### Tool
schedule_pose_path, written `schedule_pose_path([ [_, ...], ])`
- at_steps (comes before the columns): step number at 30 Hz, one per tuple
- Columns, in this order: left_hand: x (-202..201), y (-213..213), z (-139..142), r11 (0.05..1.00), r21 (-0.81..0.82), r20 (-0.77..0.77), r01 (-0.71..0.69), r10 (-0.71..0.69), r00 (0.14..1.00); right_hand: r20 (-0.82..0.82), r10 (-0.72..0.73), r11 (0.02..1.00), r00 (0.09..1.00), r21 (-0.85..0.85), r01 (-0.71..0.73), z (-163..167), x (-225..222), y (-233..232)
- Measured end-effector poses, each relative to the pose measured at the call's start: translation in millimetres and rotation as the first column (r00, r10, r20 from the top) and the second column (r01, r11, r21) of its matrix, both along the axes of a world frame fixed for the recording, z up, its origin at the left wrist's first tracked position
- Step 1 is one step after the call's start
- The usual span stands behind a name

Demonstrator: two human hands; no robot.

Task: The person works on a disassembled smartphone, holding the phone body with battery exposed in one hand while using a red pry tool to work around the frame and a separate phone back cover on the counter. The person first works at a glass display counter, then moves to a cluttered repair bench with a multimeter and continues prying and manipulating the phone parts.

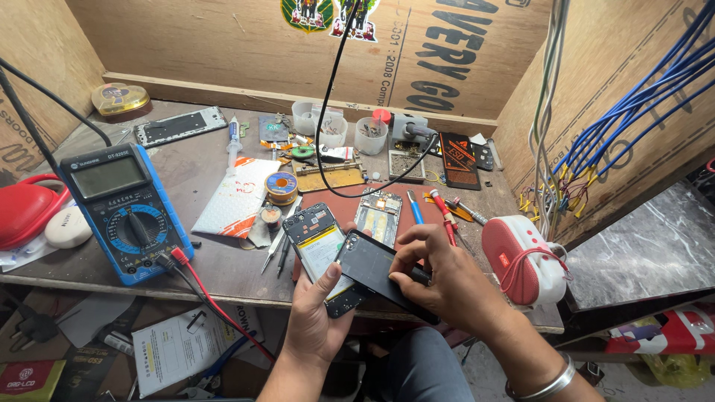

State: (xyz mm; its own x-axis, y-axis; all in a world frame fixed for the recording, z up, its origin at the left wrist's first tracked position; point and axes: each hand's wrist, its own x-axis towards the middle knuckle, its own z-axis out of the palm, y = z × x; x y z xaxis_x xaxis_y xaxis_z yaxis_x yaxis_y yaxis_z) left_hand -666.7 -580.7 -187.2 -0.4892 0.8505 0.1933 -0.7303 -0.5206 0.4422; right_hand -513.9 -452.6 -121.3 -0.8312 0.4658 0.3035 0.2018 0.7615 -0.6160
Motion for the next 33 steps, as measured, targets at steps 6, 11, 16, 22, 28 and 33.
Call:
schedule_pose_path([
  [6, 0, 1, -1, 1.0, 0.0, 0.012, -0.004, 0.004, 1.0, -0.108, -0.004, 0.989, 0.994, -0.147, -0.012, -12, -1, 0],
  [11, 1, 1, -2, 0.999, 0.04, -0.002, 0.012, -0.011, 1.0, -0.177, -0.008, 0.949, 0.984, -0.313, -0.048, -20, -2, 2],
  [16, 2, 1, -3, 0.999, 0.04, 0.005, -0.008, 0.008, 1.0, -0.28, 0.057, 0.897, 0.958, -0.408, -0.173, -22, -1, 2],
  [22, 2, 1, -2, 0.999, 0.039, 0.004, 0.0, 0.0, 1.0, -0.226, -0.027, 0.874, 0.974, -0.479, -0.087, -12, -2, -3],
  [28, 1, 1, -2, 0.999, 0.027, 0.007, 0.024, -0.024, 1.0, -0.115, -0.051, 0.95, 0.992, -0.312, 0.013, 1, 0, -11],
  [33, 2, 2, -3, 0.998, 0.049, -0.002, -0.026, 0.027, 1.0, -0.053, -0.026, 0.984, 0.998, -0.175, 0.017, 0, -2, -12],
])
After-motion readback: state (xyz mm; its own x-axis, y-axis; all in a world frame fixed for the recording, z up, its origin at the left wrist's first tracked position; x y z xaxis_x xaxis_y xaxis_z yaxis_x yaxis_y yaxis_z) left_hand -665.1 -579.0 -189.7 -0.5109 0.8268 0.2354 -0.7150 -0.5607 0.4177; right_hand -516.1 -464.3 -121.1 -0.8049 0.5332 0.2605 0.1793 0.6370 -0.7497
